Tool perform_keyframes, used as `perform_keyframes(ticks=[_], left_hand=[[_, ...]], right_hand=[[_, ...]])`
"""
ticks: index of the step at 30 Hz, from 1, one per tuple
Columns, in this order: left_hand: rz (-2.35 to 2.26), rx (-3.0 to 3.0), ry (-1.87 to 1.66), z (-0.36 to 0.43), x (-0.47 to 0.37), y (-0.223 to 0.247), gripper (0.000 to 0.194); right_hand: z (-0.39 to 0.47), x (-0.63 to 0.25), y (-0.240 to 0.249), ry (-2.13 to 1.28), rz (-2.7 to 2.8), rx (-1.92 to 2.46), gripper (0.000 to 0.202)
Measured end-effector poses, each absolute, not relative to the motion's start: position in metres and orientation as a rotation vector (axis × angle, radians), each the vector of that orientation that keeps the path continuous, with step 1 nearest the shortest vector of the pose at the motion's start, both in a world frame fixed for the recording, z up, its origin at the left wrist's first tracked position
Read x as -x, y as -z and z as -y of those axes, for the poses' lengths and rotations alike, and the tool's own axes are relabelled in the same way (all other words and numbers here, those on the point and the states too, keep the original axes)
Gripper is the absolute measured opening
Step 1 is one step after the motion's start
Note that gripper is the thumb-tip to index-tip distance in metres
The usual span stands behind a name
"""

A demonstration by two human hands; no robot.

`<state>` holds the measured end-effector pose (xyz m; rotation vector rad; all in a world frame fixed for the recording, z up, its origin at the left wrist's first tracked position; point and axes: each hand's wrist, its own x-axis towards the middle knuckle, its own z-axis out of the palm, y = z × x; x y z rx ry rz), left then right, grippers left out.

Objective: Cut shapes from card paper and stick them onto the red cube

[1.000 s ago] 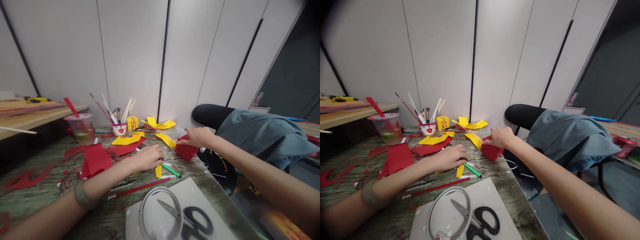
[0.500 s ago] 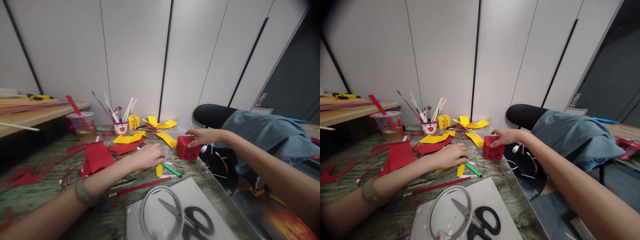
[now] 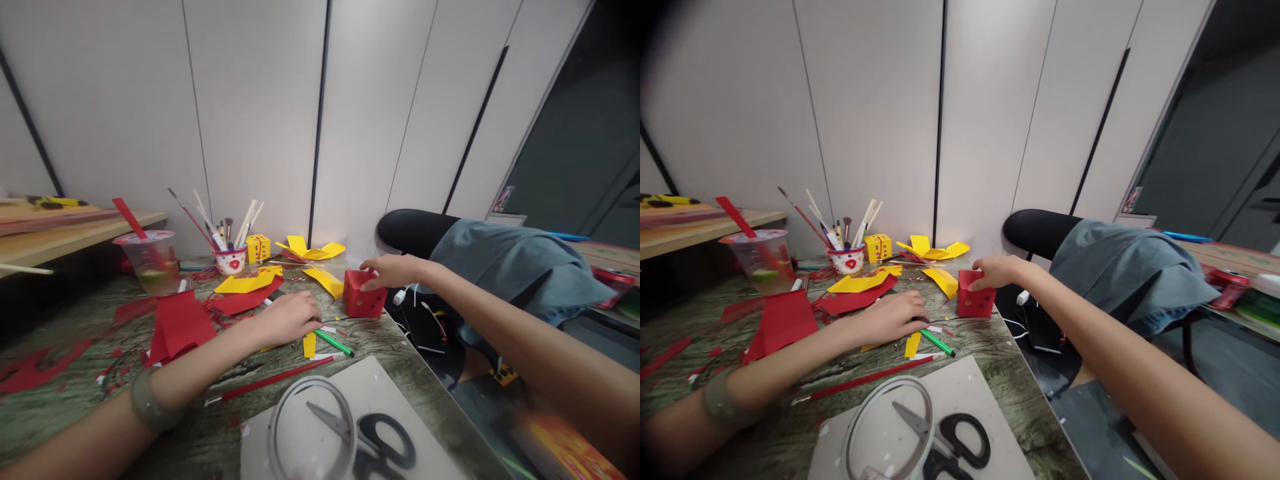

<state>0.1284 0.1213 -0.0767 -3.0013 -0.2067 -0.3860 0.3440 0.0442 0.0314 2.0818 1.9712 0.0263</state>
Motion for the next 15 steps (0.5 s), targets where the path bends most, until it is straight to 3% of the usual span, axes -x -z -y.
perform_keyframes(ticks=[5,15], left_hand=[[0.207,3.005,0.382,-0.119,-0.129,0.075,0.019],[0.213,3.025,0.393,-0.114,-0.128,0.071,0.021]], right_hand=[[-0.053,-0.337,-0.024,-0.281,-1.757,-2.167,0.025],[-0.055,-0.328,-0.014,-0.351,-1.735,-2.143,0.024]])
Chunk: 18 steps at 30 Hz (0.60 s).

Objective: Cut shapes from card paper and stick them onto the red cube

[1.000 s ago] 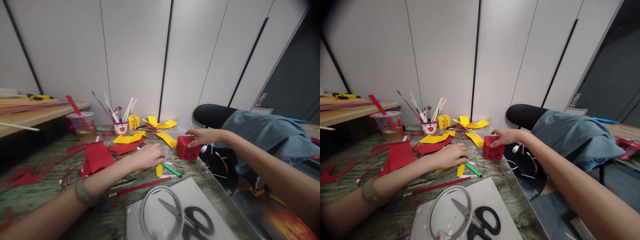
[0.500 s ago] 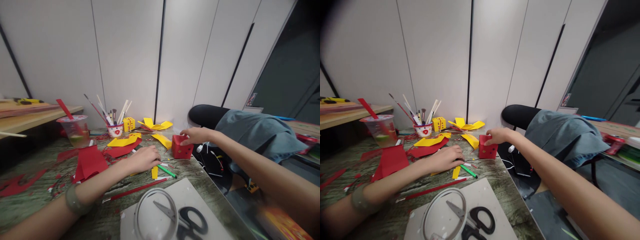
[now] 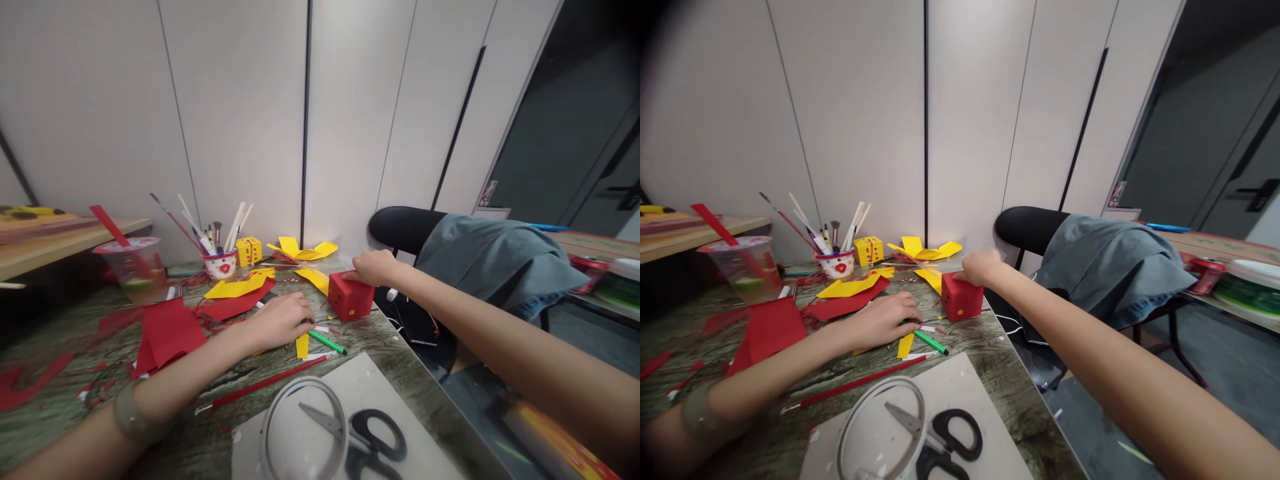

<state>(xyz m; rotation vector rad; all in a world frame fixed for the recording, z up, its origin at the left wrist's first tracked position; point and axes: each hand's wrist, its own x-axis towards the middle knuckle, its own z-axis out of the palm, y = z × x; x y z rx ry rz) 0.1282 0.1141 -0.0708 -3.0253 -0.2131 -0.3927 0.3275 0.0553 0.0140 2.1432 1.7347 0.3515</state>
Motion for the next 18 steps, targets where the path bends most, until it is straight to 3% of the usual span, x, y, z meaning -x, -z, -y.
perform_keyframes(ticks=[18], left_hand=[[0.222,3.01,0.425,-0.113,-0.13,0.071,0.023]], right_hand=[[-0.069,-0.32,0.002,-0.359,-1.82,-2.306,0.025]])
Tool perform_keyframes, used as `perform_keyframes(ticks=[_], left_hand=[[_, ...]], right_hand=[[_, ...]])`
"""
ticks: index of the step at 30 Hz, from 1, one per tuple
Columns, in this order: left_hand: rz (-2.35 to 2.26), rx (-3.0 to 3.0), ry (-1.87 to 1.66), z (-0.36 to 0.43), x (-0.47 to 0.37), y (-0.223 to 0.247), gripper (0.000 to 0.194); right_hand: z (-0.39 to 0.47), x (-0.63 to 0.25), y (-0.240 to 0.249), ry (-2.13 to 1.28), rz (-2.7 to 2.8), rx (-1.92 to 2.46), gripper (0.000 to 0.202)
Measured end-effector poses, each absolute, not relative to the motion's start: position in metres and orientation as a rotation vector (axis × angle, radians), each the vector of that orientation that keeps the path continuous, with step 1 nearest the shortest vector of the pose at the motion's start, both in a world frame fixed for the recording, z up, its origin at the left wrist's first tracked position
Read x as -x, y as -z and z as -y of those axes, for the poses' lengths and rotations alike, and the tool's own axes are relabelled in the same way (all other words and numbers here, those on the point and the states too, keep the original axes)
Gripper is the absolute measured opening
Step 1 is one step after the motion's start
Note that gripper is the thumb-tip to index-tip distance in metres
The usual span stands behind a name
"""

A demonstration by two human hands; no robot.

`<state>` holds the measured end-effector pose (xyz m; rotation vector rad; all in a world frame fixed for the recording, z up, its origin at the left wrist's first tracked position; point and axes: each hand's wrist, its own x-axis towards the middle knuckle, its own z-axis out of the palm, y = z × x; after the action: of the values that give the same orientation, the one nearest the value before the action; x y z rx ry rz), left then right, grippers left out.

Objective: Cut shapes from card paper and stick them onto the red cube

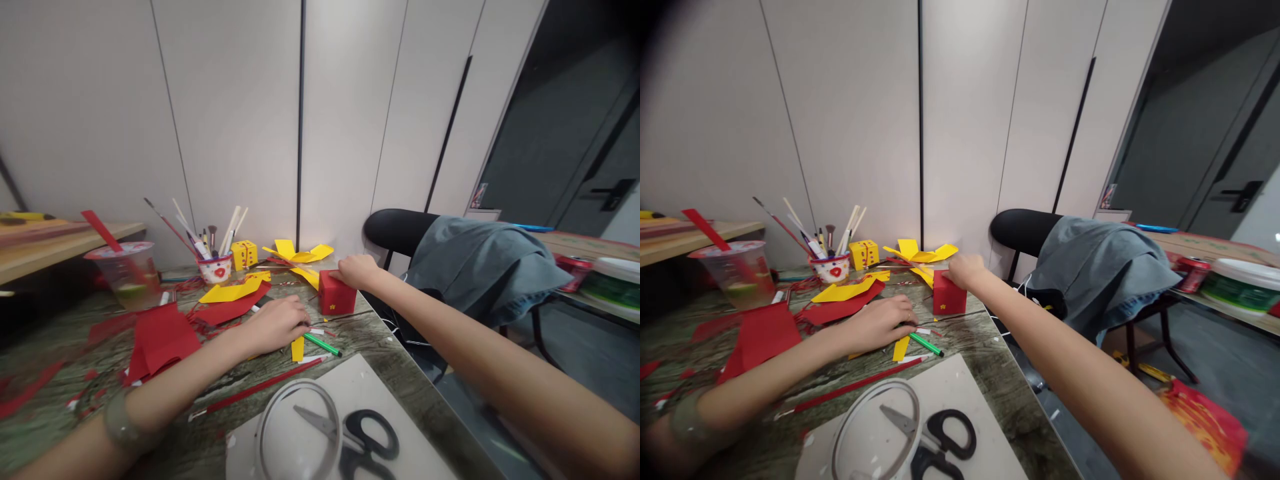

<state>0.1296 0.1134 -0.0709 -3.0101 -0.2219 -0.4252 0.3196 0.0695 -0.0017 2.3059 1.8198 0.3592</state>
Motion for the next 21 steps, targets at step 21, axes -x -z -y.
perform_keyframes(ticks=[21], left_hand=[[0.226,3.05,0.397,-0.116,-0.128,0.07,0.023]], right_hand=[[-0.065,-0.341,-0.016,-0.316,-1.85,-2.373,0.025]])
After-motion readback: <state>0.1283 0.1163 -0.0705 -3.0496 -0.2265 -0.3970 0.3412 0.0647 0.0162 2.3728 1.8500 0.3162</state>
